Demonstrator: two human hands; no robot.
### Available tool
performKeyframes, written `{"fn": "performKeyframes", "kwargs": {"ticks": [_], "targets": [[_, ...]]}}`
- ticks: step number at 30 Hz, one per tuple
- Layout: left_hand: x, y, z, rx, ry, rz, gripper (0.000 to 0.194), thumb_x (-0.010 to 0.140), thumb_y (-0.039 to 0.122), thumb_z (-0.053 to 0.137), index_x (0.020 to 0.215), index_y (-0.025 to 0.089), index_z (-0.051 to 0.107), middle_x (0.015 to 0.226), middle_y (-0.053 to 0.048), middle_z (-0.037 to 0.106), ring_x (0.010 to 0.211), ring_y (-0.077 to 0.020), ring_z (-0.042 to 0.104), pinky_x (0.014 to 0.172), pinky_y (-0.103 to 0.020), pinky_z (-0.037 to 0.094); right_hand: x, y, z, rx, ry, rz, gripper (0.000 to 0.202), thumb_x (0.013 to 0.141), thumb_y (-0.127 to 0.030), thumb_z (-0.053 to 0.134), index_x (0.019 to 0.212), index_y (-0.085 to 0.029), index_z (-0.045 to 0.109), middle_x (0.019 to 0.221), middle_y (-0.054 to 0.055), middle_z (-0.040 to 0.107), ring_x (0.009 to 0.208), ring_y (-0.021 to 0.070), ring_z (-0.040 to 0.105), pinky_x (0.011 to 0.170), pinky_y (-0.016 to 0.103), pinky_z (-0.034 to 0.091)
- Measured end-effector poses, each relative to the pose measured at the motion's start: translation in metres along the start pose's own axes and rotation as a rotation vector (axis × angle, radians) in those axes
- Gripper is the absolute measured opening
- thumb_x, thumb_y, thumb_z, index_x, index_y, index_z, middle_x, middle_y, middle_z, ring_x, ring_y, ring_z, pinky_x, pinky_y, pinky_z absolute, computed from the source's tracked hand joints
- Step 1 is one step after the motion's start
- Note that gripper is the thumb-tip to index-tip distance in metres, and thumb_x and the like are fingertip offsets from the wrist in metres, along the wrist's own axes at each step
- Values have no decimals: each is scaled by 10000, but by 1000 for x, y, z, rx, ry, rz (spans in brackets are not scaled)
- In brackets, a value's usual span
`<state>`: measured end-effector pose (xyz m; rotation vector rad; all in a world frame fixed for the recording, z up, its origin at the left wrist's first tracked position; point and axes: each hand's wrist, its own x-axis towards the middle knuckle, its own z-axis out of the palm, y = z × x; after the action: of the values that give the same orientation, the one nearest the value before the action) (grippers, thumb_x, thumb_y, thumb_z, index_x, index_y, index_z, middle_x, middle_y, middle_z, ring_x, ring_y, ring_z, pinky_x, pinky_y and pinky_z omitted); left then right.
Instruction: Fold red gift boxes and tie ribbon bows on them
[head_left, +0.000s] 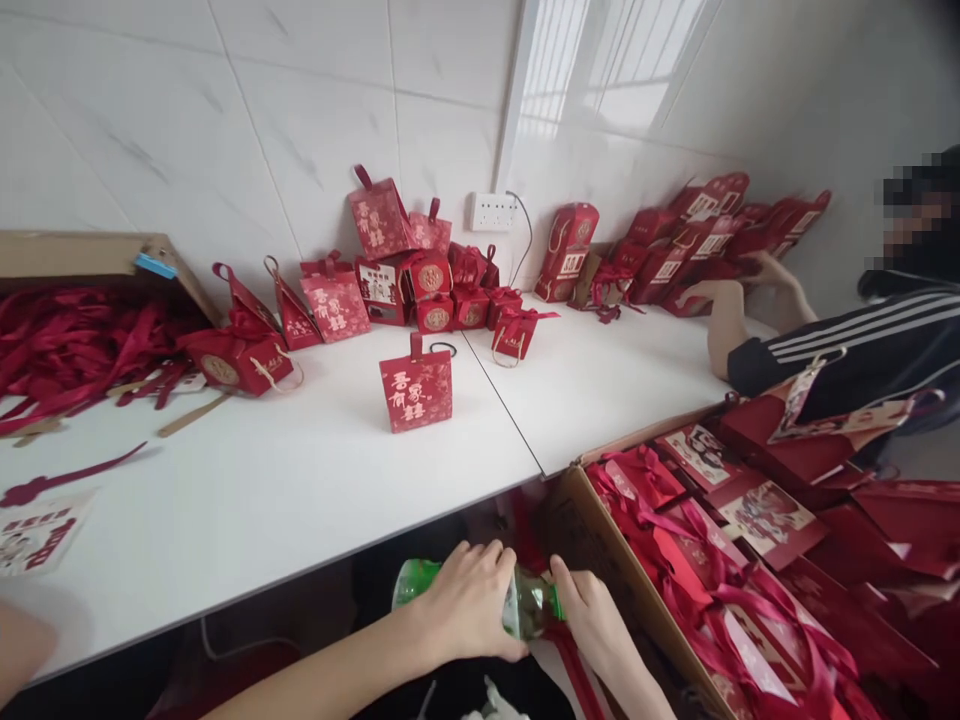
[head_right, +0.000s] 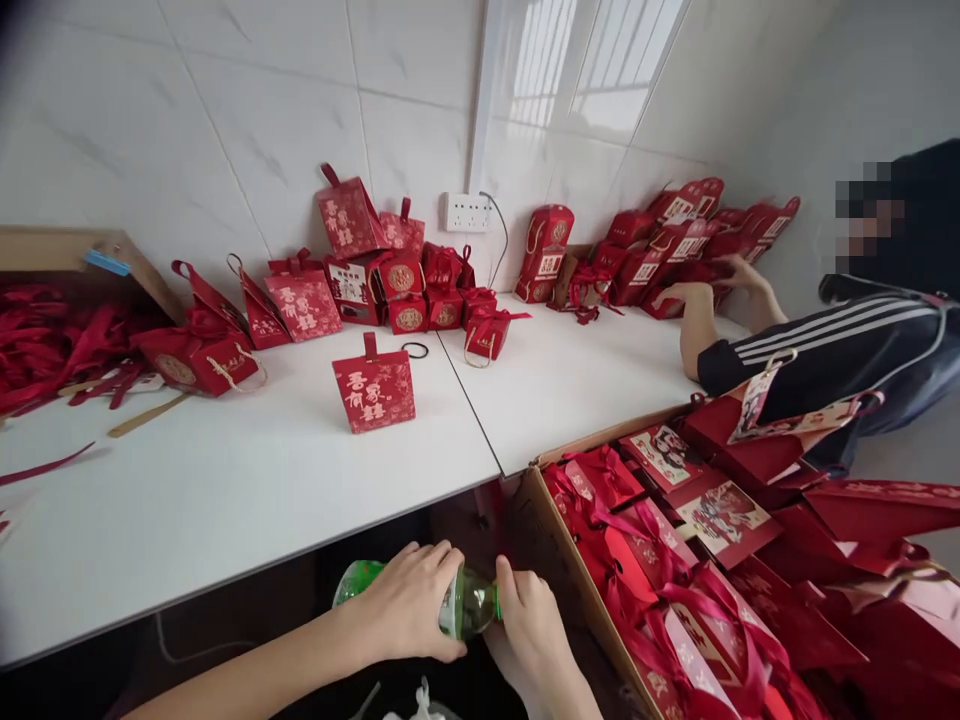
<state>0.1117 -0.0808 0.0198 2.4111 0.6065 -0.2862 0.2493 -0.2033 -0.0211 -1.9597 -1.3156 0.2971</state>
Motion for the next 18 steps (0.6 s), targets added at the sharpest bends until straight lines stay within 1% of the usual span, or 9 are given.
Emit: {"fn": "performKeyframes", "kwargs": {"ticks": [2,5,6,7,8,10,13,16,18], "targets": [[-3,4,-3,-55,-52,-1,647,562,512,718,1068,138,570,1044,-115,616,956,-321,606,908,-461,450,-4,-2,-5,-6,-14,-56,522,977,-328,289,591,-168,602,445,26,552,367,136,505,368,232,353],[-3,-3,-8,-381,-434,64,550,563,548,715,967,191,603,900,-17,645,837,-239,634,738,-323,502,-11,-7,-14,26,56,-418,462,959,-302,261,756,-151,647,535,47,603,444,149,546,465,255,421],[-2,-6,-9,-464,-529,78,525,565,550,715,942,200,610,861,6,644,810,-217,635,699,-291,495,-12,-8,-15,46,71,-478,471,956,-296,249,749,-154,648,534,50,602,451,151,544,479,263,422],[-2,-8,-8,-498,-559,72,527,565,553,715,943,201,612,853,14,644,806,-210,634,683,-278,489,-13,-9,-15,69,68,-455,489,956,-292,238,729,-157,649,527,52,601,450,151,542,484,265,418],[-2,-9,-6,-477,-519,47,561,560,563,715,970,194,609,877,3,647,822,-220,633,689,-286,489,-12,-9,-13,94,34,-348,508,959,-295,232,714,-157,655,528,55,609,454,149,548,489,263,414],[-2,-6,1,-302,-316,-31,641,567,566,713,1049,162,586,969,-55,649,879,-269,628,755,-350,491,-7,-7,-4,131,-74,-7,548,957,-364,250,665,-152,662,529,61,620,461,151,559,483,258,401],[-2,6,14,18,-72,-109,584,648,460,691,1105,117,568,1074,-145,624,977,-334,604,894,-454,440,3,0,11,208,-174,410,642,892,-582,295,489,-164,569,424,40,528,411,149,490,434,261,345],[-2,15,25,93,-18,-185,548,683,398,671,1138,114,559,1103,-166,611,1021,-346,590,933,-480,414,4,6,17,336,-232,548,669,850,-664,294,465,-166,521,416,27,490,420,144,467,431,252,347],[-2,14,30,-13,-48,-221,587,659,446,686,1142,138,556,1110,-148,614,1003,-339,603,902,-458,443,-2,9,14,372,-226,459,637,870,-625,310,552,-149,588,479,33,546,465,149,511,462,243,379]]}}
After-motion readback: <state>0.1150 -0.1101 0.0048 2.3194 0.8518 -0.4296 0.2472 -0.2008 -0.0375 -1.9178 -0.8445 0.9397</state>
